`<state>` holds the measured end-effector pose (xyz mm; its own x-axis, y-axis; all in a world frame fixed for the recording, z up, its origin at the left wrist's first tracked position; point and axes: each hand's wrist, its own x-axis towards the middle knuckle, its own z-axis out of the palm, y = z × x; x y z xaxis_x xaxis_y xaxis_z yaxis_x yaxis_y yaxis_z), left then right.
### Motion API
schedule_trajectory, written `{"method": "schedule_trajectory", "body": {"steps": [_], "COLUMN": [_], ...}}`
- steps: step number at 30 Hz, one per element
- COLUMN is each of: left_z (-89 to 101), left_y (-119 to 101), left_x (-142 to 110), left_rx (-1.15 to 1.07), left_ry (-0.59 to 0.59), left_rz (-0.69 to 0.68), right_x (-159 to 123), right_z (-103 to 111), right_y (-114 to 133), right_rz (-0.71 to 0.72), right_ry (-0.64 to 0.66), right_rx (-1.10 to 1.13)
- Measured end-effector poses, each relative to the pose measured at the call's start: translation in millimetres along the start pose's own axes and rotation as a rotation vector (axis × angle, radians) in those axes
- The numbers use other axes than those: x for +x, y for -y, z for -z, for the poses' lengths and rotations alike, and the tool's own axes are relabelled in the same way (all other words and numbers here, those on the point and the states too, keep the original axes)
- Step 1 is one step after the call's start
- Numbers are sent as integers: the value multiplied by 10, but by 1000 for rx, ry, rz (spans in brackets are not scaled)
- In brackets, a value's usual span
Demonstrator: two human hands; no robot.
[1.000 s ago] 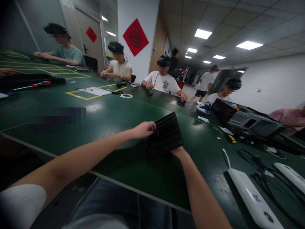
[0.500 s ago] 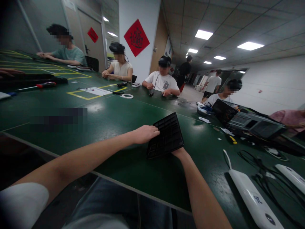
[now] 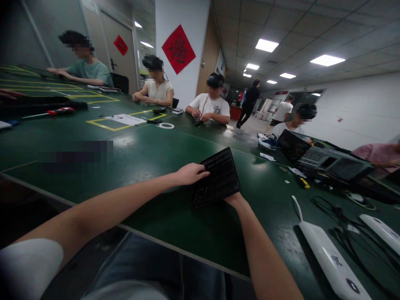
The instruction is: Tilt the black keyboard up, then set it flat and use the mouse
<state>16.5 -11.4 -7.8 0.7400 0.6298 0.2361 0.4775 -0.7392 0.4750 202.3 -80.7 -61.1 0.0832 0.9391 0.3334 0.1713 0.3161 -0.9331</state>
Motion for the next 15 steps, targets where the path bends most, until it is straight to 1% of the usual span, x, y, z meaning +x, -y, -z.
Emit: {"method": "schedule_trajectory", "body": {"steps": [6, 11, 13, 15], "left_z": [0, 46, 49, 36], "left_y": [-13, -15, -15, -11], "left_x": [1, -13, -4, 20], "left_rx": [106, 33, -55, -242], "left_ry": [4, -2, -32, -69], "left_rz": [-41, -127, -91, 31], "right_x": [-16, -26, -26, -17], "right_z": [34, 19, -4, -35], "right_y": [11, 76, 102, 116], "right_rz": [-37, -47, -71, -52], "right_ry": [-35, -51, -49, -34], "right_rx": [12, 3, 32, 58]}}
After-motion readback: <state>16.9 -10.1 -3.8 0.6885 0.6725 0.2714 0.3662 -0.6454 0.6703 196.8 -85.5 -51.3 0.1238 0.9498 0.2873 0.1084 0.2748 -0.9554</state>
